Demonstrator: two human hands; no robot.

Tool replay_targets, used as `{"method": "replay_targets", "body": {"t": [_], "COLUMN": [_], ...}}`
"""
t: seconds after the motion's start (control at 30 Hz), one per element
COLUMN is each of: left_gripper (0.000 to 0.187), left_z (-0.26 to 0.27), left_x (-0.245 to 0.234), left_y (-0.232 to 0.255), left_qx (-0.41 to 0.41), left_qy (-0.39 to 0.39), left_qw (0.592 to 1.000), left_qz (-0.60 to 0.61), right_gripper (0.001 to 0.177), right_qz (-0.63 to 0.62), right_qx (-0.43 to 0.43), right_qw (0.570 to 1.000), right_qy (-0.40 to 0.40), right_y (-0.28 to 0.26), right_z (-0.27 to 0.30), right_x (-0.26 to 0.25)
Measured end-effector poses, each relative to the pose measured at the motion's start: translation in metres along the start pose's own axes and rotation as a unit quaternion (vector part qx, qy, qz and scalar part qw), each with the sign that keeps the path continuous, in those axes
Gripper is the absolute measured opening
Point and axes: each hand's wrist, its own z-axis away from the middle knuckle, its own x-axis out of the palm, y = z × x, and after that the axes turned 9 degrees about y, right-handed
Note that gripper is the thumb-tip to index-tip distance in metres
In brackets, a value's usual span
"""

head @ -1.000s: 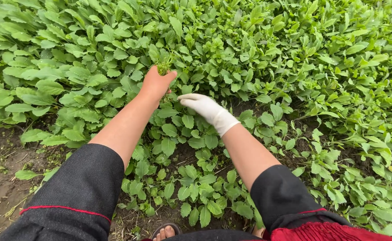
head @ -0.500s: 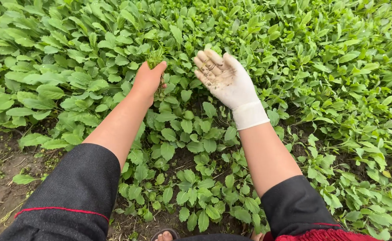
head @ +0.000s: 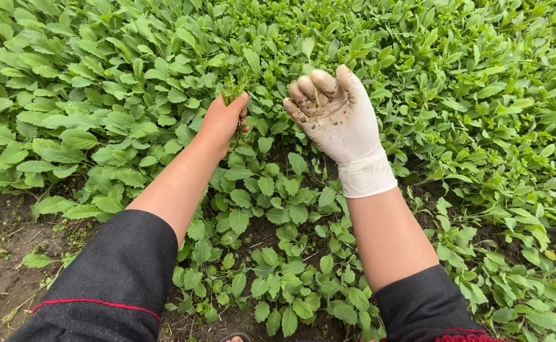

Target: The person pulls small weeds from a dense bed of green leafy plants using both hands, gathering them into a growing bunch. The camera remains in a first-person view focused on the hands and plants throughout.

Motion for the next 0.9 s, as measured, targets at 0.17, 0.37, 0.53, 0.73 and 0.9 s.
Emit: {"method": "replay_targets", "body": {"t": [0.17,0.37,0.53,0.73,0.9], "left_gripper": [0.026,0.019,0.02,0.088,0.082], "left_z": [0.0,0.014,0.019,0.023,0.018], "left_x": [0.001,0.007,0.018,0.037,0.035], "left_y": [0.002,0.018,0.025,0.036,0.031], "left_qx": [-0.005,0.005,0.051,0.081,0.079], "left_qy": [0.012,0.014,-0.01,-0.007,0.001], "left_qw": [1.0,0.997,0.997,0.96,0.974], "left_qz": [0.017,0.071,0.063,-0.269,-0.212], "right_gripper": [0.05,0.048,0.064,0.079,0.087], "right_qz": [0.123,0.317,0.631,0.649,0.624], "right_qx": [-0.086,-0.184,-0.134,-0.096,-0.085], "right_qw": [0.988,0.923,0.711,0.735,0.755], "right_qy": [0.028,0.117,0.281,0.174,0.184], "right_y": [-0.004,0.001,0.013,0.019,0.026], "right_z": [0.008,0.021,0.017,0.01,0.009], "right_x": [0.021,0.067,0.076,0.045,0.035]}}
